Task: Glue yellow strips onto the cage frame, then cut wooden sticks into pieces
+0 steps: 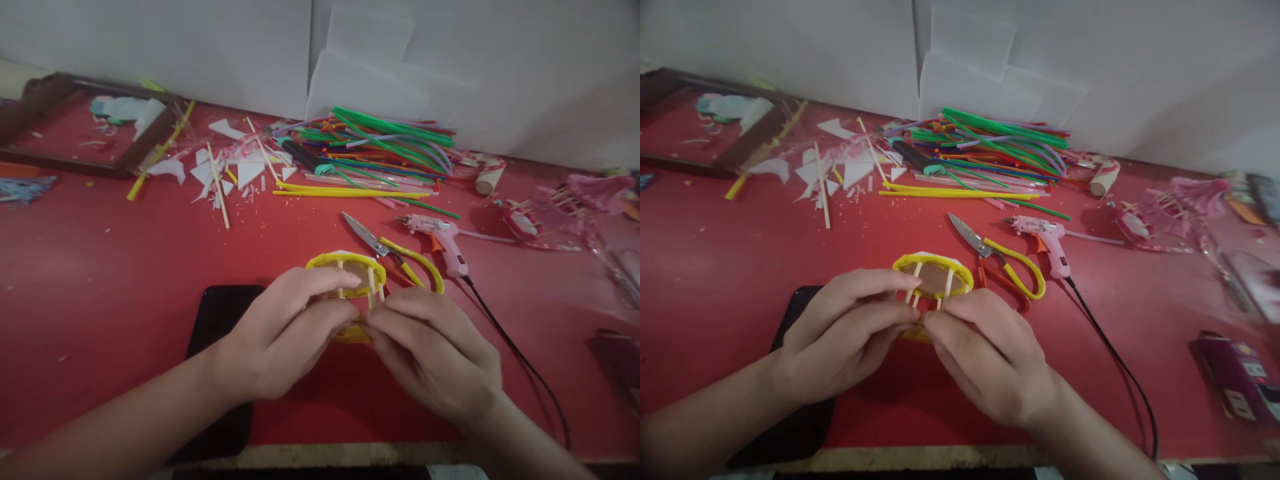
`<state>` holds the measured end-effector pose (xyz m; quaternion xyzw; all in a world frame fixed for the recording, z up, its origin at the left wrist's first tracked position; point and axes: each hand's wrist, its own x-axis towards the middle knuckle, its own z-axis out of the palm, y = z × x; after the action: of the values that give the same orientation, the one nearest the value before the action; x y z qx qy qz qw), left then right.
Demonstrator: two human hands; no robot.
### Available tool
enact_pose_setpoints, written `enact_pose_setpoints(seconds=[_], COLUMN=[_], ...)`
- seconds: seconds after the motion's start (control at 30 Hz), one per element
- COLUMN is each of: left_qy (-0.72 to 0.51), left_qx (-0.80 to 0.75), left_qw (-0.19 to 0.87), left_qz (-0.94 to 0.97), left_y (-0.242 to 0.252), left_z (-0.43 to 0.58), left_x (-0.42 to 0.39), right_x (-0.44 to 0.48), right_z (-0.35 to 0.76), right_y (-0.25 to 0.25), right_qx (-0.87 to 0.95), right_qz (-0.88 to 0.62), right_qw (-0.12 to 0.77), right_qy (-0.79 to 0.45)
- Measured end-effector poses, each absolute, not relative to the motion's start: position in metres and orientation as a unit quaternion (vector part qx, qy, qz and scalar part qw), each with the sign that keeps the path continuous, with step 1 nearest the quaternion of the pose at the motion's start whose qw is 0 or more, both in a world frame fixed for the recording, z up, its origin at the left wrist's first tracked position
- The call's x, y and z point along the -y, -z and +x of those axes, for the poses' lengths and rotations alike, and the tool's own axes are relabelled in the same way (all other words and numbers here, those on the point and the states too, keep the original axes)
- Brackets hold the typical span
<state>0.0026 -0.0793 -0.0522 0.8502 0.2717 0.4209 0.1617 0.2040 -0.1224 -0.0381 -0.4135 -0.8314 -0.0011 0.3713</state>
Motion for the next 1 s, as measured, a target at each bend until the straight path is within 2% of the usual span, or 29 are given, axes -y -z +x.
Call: enact_pose_setpoints(seconds=[0.17,0.37,0.6,0.7,0.83,1.0], left_qy=[-0.399,-0.401,-0.431,-0.428,-0.408,-0.398], left_qx=[-0.259,-0.241,-0.242,-0.225,-0.176,-0.155], left_qw=[0.154,0.175,0.202,0.163,0.109,0.14], left_qz=[0.866,0.866,0.846,0.86,0.889,0.894], left_y=[0.055,0.054,0.043,0.044,0.044,0.039], left_z=[0.001,0.001,0.008,0.007,0.004,0.006], left_x=[0.08,0.081,0.079,0.079,0.078,0.076], right_x=[0.125,0.119,0.116,0.117,0.117,0.121], right_z=[0.203,0.202,0.208,0.21,0.212,0.212], right_y=[0.035,0.024,0.025,0.027,0.025,0.021], right_qx=[0.833,0.787,0.759,0.741,0.749,0.754], right_qz=[-0.414,-0.461,-0.462,-0.477,-0.494,-0.499], right_qw=[0.367,0.379,0.362,0.36,0.315,0.288], right_qy=[0.008,-0.159,-0.282,-0.305,-0.31,-0.315])
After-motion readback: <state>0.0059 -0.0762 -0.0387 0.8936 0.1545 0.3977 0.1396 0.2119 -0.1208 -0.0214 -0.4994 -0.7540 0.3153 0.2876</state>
